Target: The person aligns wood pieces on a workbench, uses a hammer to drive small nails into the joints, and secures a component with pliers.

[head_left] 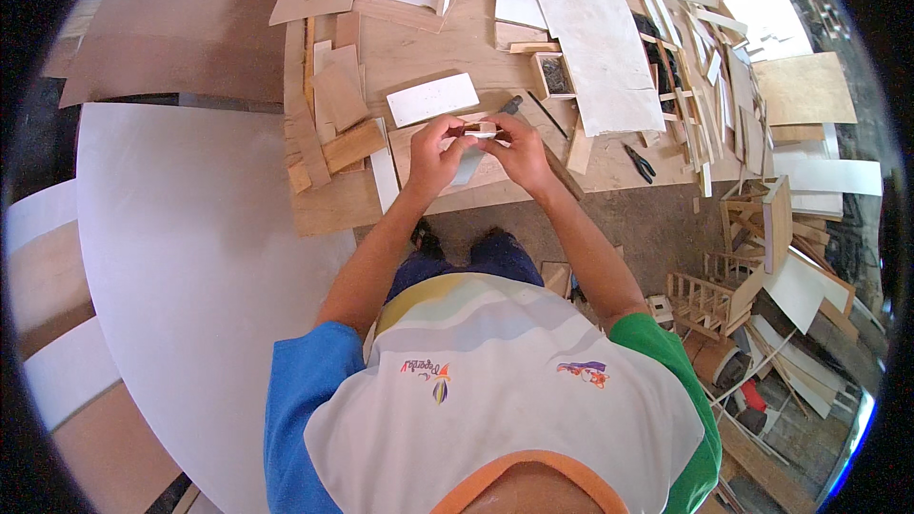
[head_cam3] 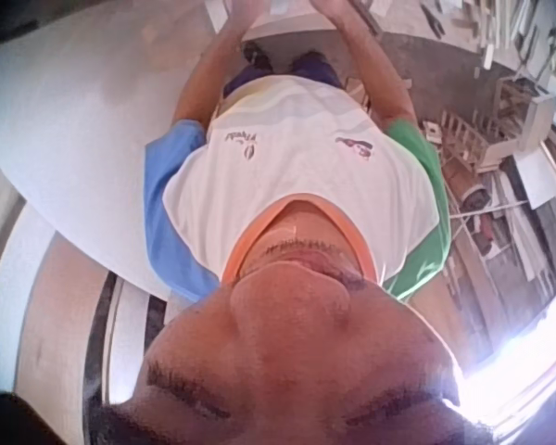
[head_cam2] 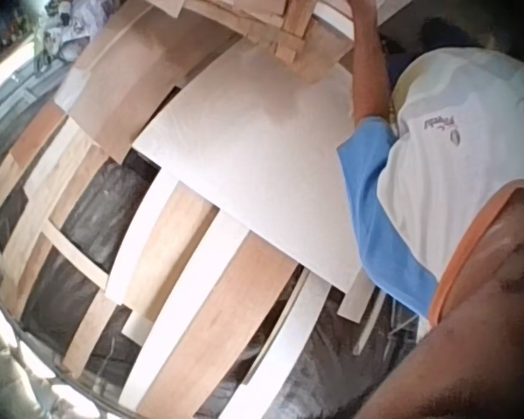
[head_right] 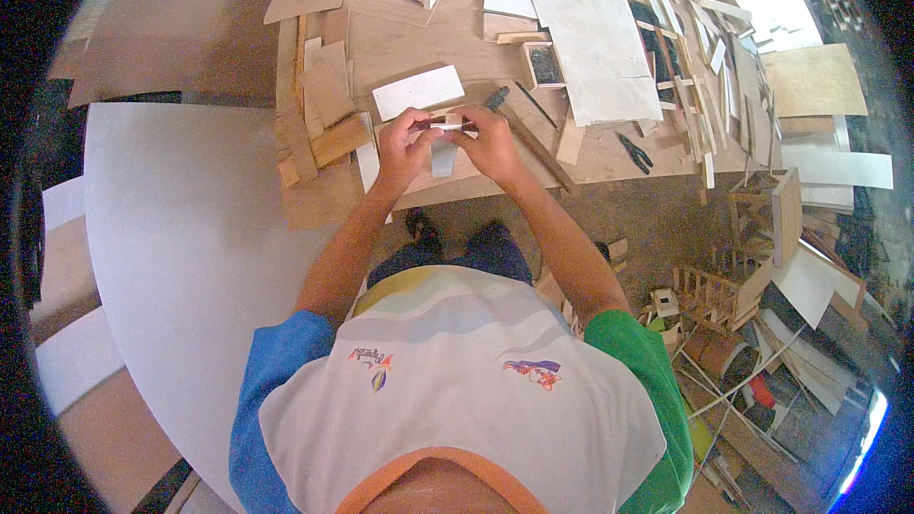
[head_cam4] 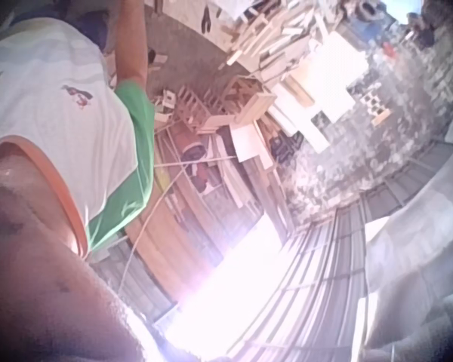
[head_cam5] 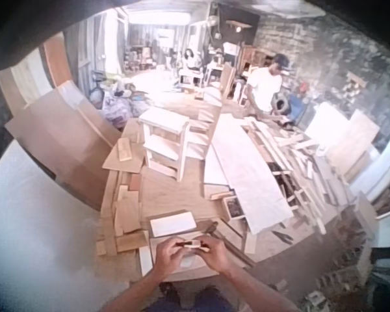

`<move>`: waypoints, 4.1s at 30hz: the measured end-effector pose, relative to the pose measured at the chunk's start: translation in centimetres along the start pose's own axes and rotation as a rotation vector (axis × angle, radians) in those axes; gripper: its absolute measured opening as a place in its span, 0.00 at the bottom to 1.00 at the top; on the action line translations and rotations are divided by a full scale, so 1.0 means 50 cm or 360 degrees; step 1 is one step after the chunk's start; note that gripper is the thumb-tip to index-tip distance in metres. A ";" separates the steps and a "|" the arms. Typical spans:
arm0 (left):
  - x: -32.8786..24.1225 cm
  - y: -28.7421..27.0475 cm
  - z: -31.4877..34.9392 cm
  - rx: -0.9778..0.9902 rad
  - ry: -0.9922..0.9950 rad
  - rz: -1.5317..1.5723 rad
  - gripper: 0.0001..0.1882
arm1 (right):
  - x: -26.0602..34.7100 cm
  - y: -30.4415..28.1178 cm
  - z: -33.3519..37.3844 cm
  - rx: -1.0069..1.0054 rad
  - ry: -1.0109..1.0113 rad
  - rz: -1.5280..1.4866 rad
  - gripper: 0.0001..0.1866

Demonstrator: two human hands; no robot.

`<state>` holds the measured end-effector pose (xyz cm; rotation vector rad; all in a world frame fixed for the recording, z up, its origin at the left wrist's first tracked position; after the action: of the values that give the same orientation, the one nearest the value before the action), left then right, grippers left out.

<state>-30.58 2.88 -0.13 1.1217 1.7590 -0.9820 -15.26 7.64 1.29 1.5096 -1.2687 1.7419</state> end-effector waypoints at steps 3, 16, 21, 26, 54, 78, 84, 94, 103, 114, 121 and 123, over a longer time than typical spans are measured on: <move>0.014 0.013 0.001 -0.0055 -0.0256 0.0218 0.08 | -0.051 -0.004 -0.011 0.0008 0.0057 -0.0071 0.21; 0.196 0.029 0.062 -0.1161 -0.1349 0.0989 0.11 | -0.176 -0.090 0.052 0.0744 0.0511 -0.0071 0.26; 0.221 0.056 0.118 -0.0922 -0.1438 0.0796 0.15 | -0.305 -0.143 0.065 0.0764 0.0499 0.0086 0.26; 0.241 0.032 0.222 -0.0618 -0.1344 -0.0753 0.28 | -0.402 -0.161 0.062 0.0284 0.0501 0.0416 0.32; 0.265 -0.008 0.288 -0.0399 -0.0811 -0.1681 0.25 | -0.331 -0.174 0.050 0.0176 0.0441 -0.0493 0.25; 0.304 0.172 0.132 0.0292 -0.0575 -0.0730 0.27 | -0.343 -0.066 -0.001 -0.0584 0.0082 0.0067 0.12; 0.313 0.248 0.119 0.0418 -0.0464 -0.0826 0.29 | -0.327 -0.060 0.027 -0.0591 0.0240 0.0013 0.14; 0.319 0.267 0.108 0.0448 -0.0470 -0.0989 0.29 | -0.338 -0.085 0.007 -0.0334 0.0015 0.0504 0.19; 0.293 0.284 0.094 0.0444 -0.0428 -0.1019 0.27 | -0.414 -0.062 0.011 -0.0033 -0.0057 0.0458 0.24; 0.347 0.291 0.105 0.0491 -0.0410 -0.0921 0.19 | -0.421 -0.118 0.063 0.0052 0.0176 0.0257 0.22; 0.339 0.274 0.109 0.0429 -0.0359 -0.0960 0.19 | -0.493 -0.255 0.143 -0.0158 0.0418 0.0053 0.16; 0.341 0.276 0.107 0.0466 -0.0376 -0.1002 0.19 | -0.500 -0.272 0.153 -0.0165 0.0390 0.0099 0.14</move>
<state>-21.19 7.39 -20.17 0.5739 1.8412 -1.7179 6.23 11.71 -18.47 1.1701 -1.2684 1.8070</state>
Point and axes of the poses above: each hand's wrist, its own z-axis away from the middle knuckle, its own y-axis out of the palm, x = y × z, the point moved 4 cm from there along -z, towards the middle knuckle, and after that the axes turned 5 degrees about -z, right-handed, at the moved point
